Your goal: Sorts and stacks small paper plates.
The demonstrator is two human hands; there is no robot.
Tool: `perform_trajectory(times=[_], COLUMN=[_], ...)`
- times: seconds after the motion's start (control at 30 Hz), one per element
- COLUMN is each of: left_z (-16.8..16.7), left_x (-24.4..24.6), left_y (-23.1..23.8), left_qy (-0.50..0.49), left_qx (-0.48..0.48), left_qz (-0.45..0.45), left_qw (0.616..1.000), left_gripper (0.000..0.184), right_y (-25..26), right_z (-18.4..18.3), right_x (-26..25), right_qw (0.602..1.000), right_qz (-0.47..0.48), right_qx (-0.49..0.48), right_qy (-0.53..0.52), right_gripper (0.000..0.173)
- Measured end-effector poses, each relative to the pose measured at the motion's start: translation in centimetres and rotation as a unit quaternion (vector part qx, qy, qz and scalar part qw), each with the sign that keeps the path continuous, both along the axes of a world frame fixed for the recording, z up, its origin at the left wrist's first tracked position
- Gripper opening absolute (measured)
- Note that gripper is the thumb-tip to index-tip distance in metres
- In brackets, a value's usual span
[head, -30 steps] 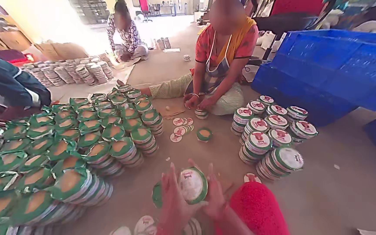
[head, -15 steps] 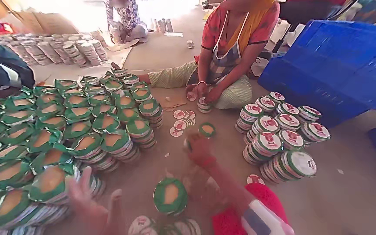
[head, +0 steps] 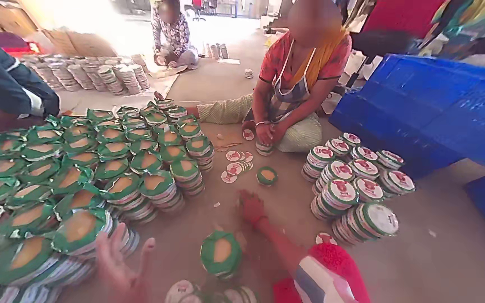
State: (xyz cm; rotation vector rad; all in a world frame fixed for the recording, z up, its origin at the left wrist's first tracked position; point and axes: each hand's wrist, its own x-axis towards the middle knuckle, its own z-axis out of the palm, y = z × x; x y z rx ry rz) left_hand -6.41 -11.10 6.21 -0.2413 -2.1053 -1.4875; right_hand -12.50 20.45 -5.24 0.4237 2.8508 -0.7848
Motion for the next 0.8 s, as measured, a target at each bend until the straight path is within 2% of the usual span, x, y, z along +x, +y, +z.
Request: perform_trajectory(times=[0.03,0.07,0.1,0.13,0.17,0.2,0.23,0.27,0.3,0.37,0.43,0.47,0.5,0.53,0.57,0.6,0.67,0.8], left_z=[0.0,0.1,0.1,0.0,0.0,-0.1,-0.2,-0.2,-0.1,0.1,0.1,-0.2,-0.4,-0.5,-0.7,-0.9,-1.1,-2.0], left_x=[0.2,0.5,0.7,0.7,0.5,0.4,0.2,0.2,0.2,0.1,0.1,0.0,0.0,0.0,0.0,0.0,-0.3,-0.5], left_y=[-0.6,-1.1,-1.6,-2.2,-2.7,-2.9,-3.0,-3.1,-3.0,-2.7,-2.4,-2.3,-2.3,-2.2,-2.2,-2.1,-2.0,-2.4], left_qy=[-0.013,-0.029,-0.043,-0.06,-0.073,-0.084,-0.095,-0.108,-0.12,-0.134,-0.136,-0.134,-0.134,-0.137,-0.141,-0.146,-0.152,-0.158], left_qx=[0.04,0.085,0.123,0.149,0.166,0.177,0.185,0.19,0.195,0.209,0.215,0.213,0.21,0.208,0.204,0.2,0.192,0.18], left_qz=[-0.001,0.004,0.012,0.02,0.031,0.04,0.046,0.051,0.059,0.069,0.066,0.06,0.057,0.056,0.054,0.05,0.042,0.047], left_qw=[0.999,0.996,0.991,0.987,0.983,0.98,0.977,0.974,0.972,0.966,0.965,0.966,0.967,0.967,0.967,0.968,0.969,0.97], left_gripper=[0.091,0.087,0.082,0.078,0.073,0.068,0.066,0.065,0.064,0.063,0.063,0.063,0.063,0.062,0.063,0.063,0.064,0.069], right_y=[0.6,0.9,1.2,1.8,2.7,3.5,4.0,4.2,4.3,3.8,3.1,3.0,2.9,2.8,2.6,2.5,2.5,3.3], right_z=[0.9,1.9,2.9,3.2,3.4,3.6,4.0,4.7,5.4,7.1,8.3,8.1,7.2,5.3,2.6,0.0,-2.4,-1.7], right_x=[0.3,0.9,2.0,2.8,3.6,4.2,4.3,4.2,4.0,3.0,1.6,1.0,0.4,0.0,0.0,0.2,0.0,0.5], right_qw=[0.991,0.953,0.877,0.774,0.677,0.607,0.572,0.574,0.603,0.705,0.858,0.93,0.977,0.996,0.996,0.992,0.989,0.986], right_qz=[-0.067,-0.133,-0.184,-0.197,-0.159,-0.096,-0.049,-0.026,-0.024,-0.07,-0.115,-0.088,-0.048,-0.005,0.022,0.039,0.046,0.096], right_qx=[-0.104,-0.254,-0.421,-0.58,-0.701,-0.777,-0.811,-0.812,-0.793,-0.7,-0.487,-0.338,-0.181,-0.038,0.062,0.115,0.138,0.137], right_qy=[0.049,0.102,0.143,0.162,0.158,0.136,0.115,0.098,0.087,0.091,0.119,0.119,0.103,0.078,0.053,0.034,0.01,-0.022], right_gripper=[0.059,0.051,0.044,0.049,0.059,0.065,0.067,0.067,0.066,0.06,0.045,0.043,0.052,0.064,0.072,0.078,0.083,0.085])
